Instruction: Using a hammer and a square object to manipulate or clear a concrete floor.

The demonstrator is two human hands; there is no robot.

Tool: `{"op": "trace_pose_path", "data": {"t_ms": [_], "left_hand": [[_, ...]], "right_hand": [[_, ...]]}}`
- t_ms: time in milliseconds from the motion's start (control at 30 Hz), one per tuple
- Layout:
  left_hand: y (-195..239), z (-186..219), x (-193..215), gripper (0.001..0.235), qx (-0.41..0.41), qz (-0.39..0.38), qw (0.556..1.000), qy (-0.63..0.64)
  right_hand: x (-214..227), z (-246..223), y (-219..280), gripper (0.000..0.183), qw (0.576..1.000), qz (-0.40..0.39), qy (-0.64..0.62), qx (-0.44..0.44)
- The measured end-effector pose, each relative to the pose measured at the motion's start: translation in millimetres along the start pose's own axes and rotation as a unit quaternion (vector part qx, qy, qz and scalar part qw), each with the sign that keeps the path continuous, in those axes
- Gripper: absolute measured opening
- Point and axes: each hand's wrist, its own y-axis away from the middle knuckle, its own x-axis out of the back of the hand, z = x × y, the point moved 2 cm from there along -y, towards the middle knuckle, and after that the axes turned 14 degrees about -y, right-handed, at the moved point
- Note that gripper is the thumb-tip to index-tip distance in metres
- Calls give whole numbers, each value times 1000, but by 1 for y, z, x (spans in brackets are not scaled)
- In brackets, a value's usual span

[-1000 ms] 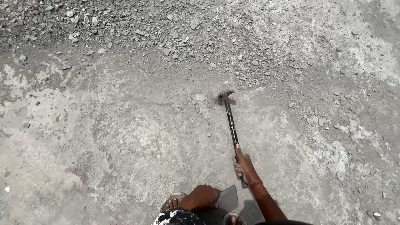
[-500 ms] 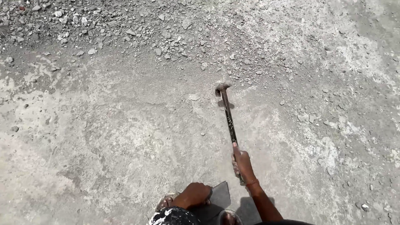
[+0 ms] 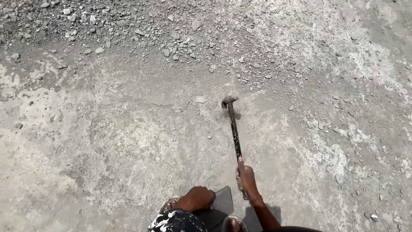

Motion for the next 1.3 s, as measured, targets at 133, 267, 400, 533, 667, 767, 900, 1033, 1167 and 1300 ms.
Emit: {"op": "trace_pose_path", "data": {"t_ms": [133,267,400,533,667,767,900,1033,1167,1300], "left_hand": [[-20,-5,-39,25,7,7,1000,1],[-17,-9,-21,22,10,28,1000,7],[-8,-10,-17,23,10,33,999,-1],[-23,-16,-40,22,3,25,1000,3],[-27,-16,-40,27,-7,42,999,-15],[-24,-23,-28,32,-2,56,998,-13],[-16,-29,-25,41,67,45,997,-9],[-9,-49,-32,44,95,86,991,-27],[-8,-29,-10,47,80,85,993,-17],[-2,-21,-12,55,74,63,995,-5]], "right_hand": [[1,-127,44,66,995,2,-35,98],[-14,-152,51,59,947,-60,-135,285],[-3,-10,2,56,953,-39,-152,259],[21,9,8,72,1000,-6,16,12],[20,-117,60,66,978,-10,-142,153],[12,-134,60,64,936,-33,-209,282],[9,8,15,64,965,9,-115,238],[3,32,20,67,987,-25,-82,-136],[13,-50,54,68,979,-30,-192,-53],[24,-94,64,64,959,-43,-159,229]]}}
